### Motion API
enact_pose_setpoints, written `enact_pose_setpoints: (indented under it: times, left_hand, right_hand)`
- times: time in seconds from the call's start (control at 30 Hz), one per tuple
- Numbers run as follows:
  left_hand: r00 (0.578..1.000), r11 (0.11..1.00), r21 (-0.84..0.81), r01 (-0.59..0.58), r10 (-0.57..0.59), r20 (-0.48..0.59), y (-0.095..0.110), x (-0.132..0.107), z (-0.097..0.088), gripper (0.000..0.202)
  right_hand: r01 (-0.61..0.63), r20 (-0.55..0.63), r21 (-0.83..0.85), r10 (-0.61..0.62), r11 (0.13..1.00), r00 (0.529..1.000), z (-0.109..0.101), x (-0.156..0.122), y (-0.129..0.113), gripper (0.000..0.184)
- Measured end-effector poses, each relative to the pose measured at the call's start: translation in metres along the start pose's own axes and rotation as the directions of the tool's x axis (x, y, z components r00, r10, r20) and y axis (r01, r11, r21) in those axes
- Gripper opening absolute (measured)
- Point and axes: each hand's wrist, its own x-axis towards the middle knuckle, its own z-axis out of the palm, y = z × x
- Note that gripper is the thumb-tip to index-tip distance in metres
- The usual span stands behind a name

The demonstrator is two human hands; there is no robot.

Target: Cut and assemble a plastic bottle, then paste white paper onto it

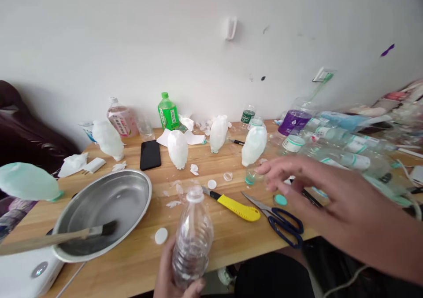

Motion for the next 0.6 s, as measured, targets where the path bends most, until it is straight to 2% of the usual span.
enact_pose_setpoints:
  times: [0.1,0.23,0.37,0.5,0.6]
  left_hand:
    - [0.994,0.998,-0.023,-0.064,0.066,0.091,0.011,0.001,-0.003,0.079]
    - [0.962,0.994,-0.035,-0.1,0.106,0.253,0.029,-0.004,-0.007,0.076]
    - [0.927,0.99,-0.013,-0.143,0.138,0.349,0.045,-0.024,-0.011,0.071]
    - [0.9,0.95,0.112,-0.29,0.232,0.369,0.053,-0.052,-0.016,0.077]
    - [0.898,0.909,0.257,-0.327,0.214,0.383,0.056,-0.075,-0.018,0.074]
  right_hand:
    - [-0.025,0.027,0.123,0.022,0.992,0.999,0.008,-0.029,-0.024,0.033]
    - [-0.111,0.106,0.304,0.082,0.946,0.991,0.008,-0.032,-0.038,0.045]
    - [-0.088,0.204,0.394,0.007,0.915,0.979,0.003,-0.041,-0.038,0.038]
    - [-0.127,0.365,0.344,-0.008,0.93,0.931,-0.003,-0.073,-0.04,0.03]
    - [-0.116,0.322,0.33,0.004,0.937,0.947,-0.003,-0.103,-0.05,0.018]
